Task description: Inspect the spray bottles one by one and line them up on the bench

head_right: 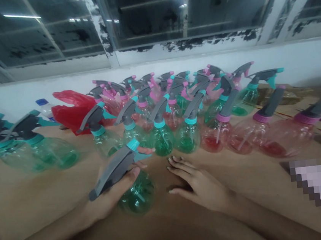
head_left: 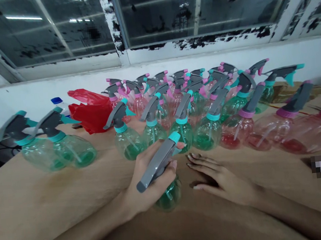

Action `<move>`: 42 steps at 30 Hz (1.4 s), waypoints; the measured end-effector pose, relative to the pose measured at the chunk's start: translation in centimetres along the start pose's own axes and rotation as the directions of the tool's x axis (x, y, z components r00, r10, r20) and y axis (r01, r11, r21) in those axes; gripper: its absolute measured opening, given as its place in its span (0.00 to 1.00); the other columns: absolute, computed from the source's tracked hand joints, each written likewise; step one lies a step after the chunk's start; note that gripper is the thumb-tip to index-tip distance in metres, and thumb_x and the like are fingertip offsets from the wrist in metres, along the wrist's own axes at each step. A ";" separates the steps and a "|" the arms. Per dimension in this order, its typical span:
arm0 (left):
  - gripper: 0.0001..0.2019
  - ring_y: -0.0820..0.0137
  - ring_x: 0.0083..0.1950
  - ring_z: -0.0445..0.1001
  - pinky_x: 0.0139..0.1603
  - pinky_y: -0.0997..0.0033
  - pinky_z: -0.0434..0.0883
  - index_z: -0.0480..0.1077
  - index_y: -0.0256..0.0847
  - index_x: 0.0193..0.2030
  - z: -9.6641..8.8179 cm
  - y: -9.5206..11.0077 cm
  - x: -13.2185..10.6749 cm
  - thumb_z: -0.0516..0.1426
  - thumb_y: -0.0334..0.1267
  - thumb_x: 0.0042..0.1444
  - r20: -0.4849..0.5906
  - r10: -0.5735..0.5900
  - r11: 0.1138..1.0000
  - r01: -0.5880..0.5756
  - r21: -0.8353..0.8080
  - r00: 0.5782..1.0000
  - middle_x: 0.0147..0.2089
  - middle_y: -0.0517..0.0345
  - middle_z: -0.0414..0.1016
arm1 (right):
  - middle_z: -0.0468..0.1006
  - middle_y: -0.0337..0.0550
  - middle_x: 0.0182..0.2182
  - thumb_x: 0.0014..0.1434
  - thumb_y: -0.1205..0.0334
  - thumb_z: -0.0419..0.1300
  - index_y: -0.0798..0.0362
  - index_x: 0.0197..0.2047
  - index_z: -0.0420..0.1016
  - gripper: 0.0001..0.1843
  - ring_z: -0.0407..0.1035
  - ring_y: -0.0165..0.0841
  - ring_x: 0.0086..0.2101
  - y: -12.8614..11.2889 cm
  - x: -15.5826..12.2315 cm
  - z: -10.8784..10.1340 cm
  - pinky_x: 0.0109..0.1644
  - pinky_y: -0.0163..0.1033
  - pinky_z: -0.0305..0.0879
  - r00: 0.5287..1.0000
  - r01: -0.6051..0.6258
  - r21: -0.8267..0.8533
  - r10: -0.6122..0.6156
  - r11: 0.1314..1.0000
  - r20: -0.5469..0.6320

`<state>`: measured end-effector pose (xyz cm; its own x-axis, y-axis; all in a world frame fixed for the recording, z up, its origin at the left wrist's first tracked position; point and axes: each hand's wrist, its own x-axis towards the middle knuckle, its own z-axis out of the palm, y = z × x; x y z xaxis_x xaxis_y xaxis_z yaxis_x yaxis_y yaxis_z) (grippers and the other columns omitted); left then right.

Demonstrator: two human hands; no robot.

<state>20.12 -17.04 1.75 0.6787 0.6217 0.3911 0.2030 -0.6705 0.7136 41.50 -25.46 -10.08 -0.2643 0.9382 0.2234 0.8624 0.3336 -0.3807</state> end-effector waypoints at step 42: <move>0.09 0.69 0.30 0.69 0.34 0.69 0.71 0.70 0.44 0.38 -0.6 0.3 -0.1 0.52 0.34 0.50 0.082 -0.091 0.995 0.094 -0.030 0.992 0.30 0.61 0.70 | 0.61 0.42 0.62 0.60 0.48 0.55 0.45 0.64 0.57 0.31 0.53 0.41 0.62 0.2 -0.1 0.2 0.63 0.54 0.53 0.999 0.008 0.087 -0.003 0.996 -0.050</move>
<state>19.73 -17.06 2.28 0.7128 0.6450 0.2756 0.2447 -0.5969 0.7641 41.64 -25.49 -10.33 -0.2450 0.9313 0.2695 0.8197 0.3474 -0.4554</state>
